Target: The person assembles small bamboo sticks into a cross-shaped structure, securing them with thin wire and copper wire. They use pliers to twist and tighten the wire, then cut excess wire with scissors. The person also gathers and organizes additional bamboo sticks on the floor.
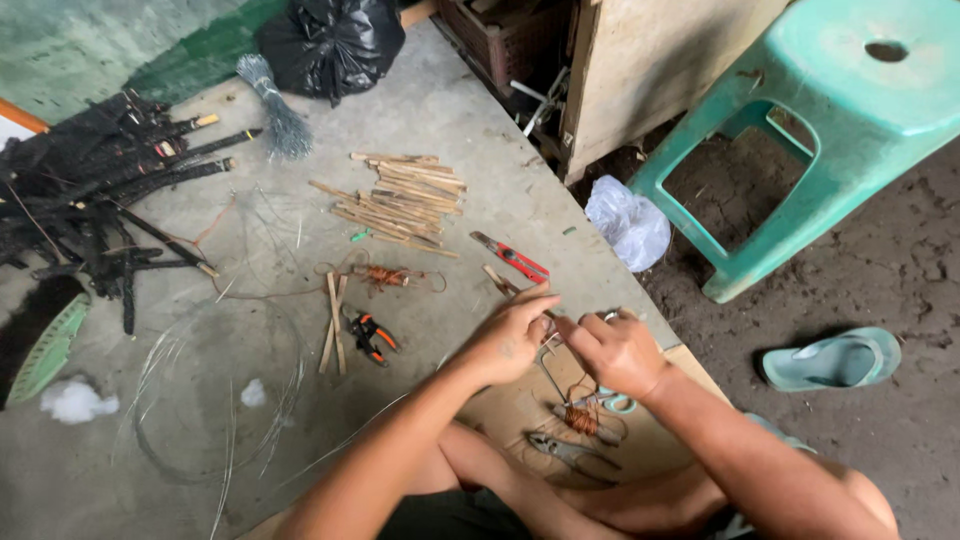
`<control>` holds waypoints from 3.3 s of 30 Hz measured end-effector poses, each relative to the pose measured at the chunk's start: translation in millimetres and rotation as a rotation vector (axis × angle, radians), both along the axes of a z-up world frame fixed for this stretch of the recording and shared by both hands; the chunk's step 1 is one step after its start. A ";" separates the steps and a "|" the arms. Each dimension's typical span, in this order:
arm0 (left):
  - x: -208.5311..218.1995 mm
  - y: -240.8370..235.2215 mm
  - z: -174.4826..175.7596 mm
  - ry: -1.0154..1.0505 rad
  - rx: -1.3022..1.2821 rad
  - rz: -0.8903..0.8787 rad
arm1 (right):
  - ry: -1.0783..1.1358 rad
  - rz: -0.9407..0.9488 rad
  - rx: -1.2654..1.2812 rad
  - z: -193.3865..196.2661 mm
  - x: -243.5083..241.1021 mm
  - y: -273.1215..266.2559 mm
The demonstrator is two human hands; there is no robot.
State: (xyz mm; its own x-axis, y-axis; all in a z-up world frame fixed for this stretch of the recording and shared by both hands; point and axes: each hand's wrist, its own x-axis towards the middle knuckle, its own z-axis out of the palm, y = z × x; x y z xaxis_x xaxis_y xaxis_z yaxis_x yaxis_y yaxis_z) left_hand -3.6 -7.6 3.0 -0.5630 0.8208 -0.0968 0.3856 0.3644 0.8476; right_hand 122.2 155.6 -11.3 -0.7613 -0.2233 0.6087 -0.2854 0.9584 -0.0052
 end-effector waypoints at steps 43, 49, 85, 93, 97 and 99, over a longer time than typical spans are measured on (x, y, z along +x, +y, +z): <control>106.2 88.0 32.3 1.177 0.215 -0.458 | -0.264 -0.239 -0.987 -161.2 -24.1 4.7; 72.6 10.1 -61.3 -0.239 0.089 0.417 | -0.513 -0.540 -1.501 -86.2 10.2 19.2; 72.1 -10.2 -145.6 -1.047 0.440 0.592 | -0.165 -0.241 -0.731 -5.7 21.9 -38.1; 63.2 -15.8 -159.4 -1.226 0.499 0.681 | -0.063 -0.315 -1.227 -43.5 0.9 -65.7; 60.8 -7.9 -154.0 -1.237 0.491 0.719 | -0.156 -0.420 -1.350 -55.0 -0.2 -52.6; 62.3 -4.5 -152.8 -1.240 0.534 0.695 | -0.154 -0.470 -1.175 -58.0 5.8 -58.1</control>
State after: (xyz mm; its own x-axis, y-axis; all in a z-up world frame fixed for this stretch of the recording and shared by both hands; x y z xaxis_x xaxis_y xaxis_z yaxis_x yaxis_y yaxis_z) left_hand 58.7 -12.2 -149.8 -0.6296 0.5262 -0.5716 -0.7625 -0.2772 0.5846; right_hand 128.0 97.5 -69.3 -0.7005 0.6966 0.1548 0.1576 0.3626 -0.9185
